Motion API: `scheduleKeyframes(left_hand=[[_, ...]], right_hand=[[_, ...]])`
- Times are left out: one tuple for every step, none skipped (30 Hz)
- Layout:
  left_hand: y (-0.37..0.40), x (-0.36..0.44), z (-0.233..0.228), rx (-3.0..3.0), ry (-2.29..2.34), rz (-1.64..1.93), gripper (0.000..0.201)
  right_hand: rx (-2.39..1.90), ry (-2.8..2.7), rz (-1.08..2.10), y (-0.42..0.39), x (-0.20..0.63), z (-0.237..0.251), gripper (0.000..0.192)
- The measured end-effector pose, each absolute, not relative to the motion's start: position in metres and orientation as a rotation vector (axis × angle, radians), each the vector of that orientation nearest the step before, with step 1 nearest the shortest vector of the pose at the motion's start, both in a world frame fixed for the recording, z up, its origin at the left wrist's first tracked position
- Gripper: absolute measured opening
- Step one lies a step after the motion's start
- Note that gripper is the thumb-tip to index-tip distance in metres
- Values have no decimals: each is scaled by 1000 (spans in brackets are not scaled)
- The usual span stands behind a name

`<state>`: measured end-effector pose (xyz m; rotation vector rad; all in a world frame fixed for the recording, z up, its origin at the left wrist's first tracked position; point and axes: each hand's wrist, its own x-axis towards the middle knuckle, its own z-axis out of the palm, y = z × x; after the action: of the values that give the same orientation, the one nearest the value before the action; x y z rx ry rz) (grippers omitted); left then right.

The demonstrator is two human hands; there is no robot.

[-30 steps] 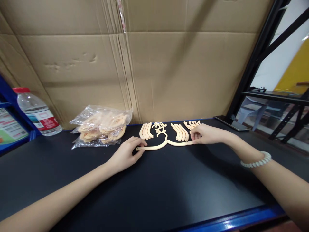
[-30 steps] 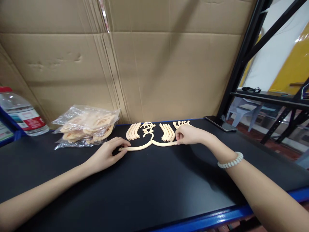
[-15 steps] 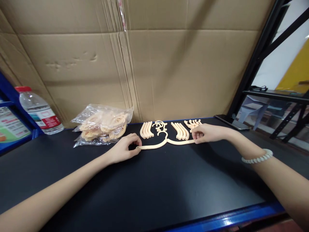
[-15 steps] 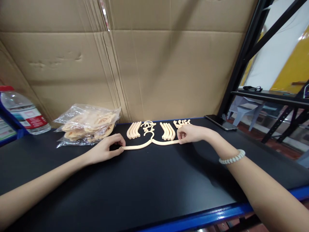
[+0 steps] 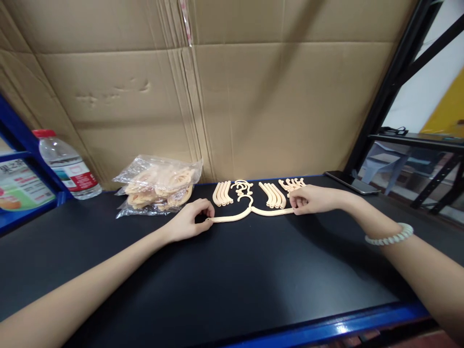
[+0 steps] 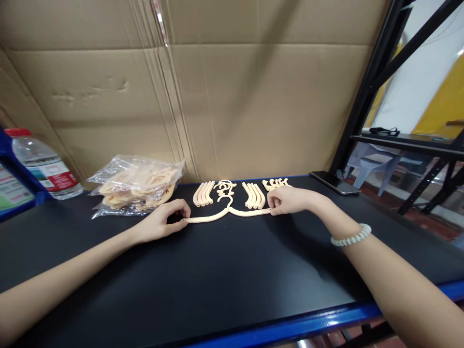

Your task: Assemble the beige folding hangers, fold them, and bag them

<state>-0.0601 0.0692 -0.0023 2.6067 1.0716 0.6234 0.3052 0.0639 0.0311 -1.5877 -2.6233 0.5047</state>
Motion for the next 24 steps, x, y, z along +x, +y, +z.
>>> scheduleKeyframes(left_hand=[[69, -60, -2, 2608, 1069, 625, 7], [69, -60, -2, 2607, 1068, 627, 7], [68, -60, -2, 2606, 1066, 627, 7], [68, -60, -2, 2604, 1066, 627, 7], [68, -60, -2, 2601, 1066, 626, 7], [67, -60, -2, 2600, 1066, 626, 7], [67, -60, -2, 2601, 1066, 626, 7], [67, -60, -3, 2603, 1064, 625, 7], [67, -60, -3, 2605, 1062, 626, 7], [68, -60, -3, 2607, 1060, 628, 7], [68, -60, -3, 2608, 1057, 630, 7], [68, -60, -4, 2608, 1054, 633, 7], [69, -60, -4, 2607, 1052, 636, 7], [69, -60, -4, 2606, 1051, 638, 7], [69, -60, -4, 2606, 1049, 638, 7], [69, -60, -4, 2607, 1049, 637, 7], [68, -61, -3, 2607, 1049, 634, 7], [68, -61, -3, 2606, 1049, 631, 7], [68, -61, -3, 2605, 1050, 629, 7], [68, -61, -3, 2603, 1050, 628, 7], [68, -61, -3, 2601, 1051, 628, 7], [68, -61, -3, 2597, 1052, 630, 7], [68, -61, -3, 2591, 1054, 636, 7], [68, -61, -4, 2581, 1057, 642, 7]], right_hand=[[-1591, -2592, 444, 63, 304, 32, 8], [-1574, -2557, 374, 61, 301, 33, 12], [-1531, -2520, 308, 58, 296, 33, 15], [-1458, -2494, 262, 54, 289, 32, 18], [-1353, -2482, 249, 48, 280, 30, 21], [-1241, -2484, 262, 42, 270, 27, 24], [-1111, -2515, 305, 34, 259, 24, 28], [-982, -2553, 367, 26, 249, 20, 34], [-911, -2615, 421, 18, 240, 18, 42], [-874, -2655, 475, 11, 234, 17, 50], [-854, -2689, 541, 4, 230, 18, 56], [-834, -2722, 634, -2, 230, 22, 59], [-791, -2755, 773, -6, 232, 27, 58], [-711, -2791, 973, -10, 236, 34, 54], [-602, -2820, 1235, -12, 242, 42, 48], [-480, -2831, 1544, -13, 247, 49, 43], [-376, -2811, 1844, -13, 252, 55, 40], [-291, -2767, 2096, -13, 255, 59, 43], [-238, -2715, 2273, -11, 257, 61, 49], [-208, -2668, 2366, -9, 257, 61, 56], [-181, -2632, 2402, -7, 256, 58, 61], [-145, -2600, 2417, -4, 255, 54, 62], [-103, -2564, 2440, -1, 253, 49, 61], [-52, -2512, 2474, 1, 250, 43, 59]])
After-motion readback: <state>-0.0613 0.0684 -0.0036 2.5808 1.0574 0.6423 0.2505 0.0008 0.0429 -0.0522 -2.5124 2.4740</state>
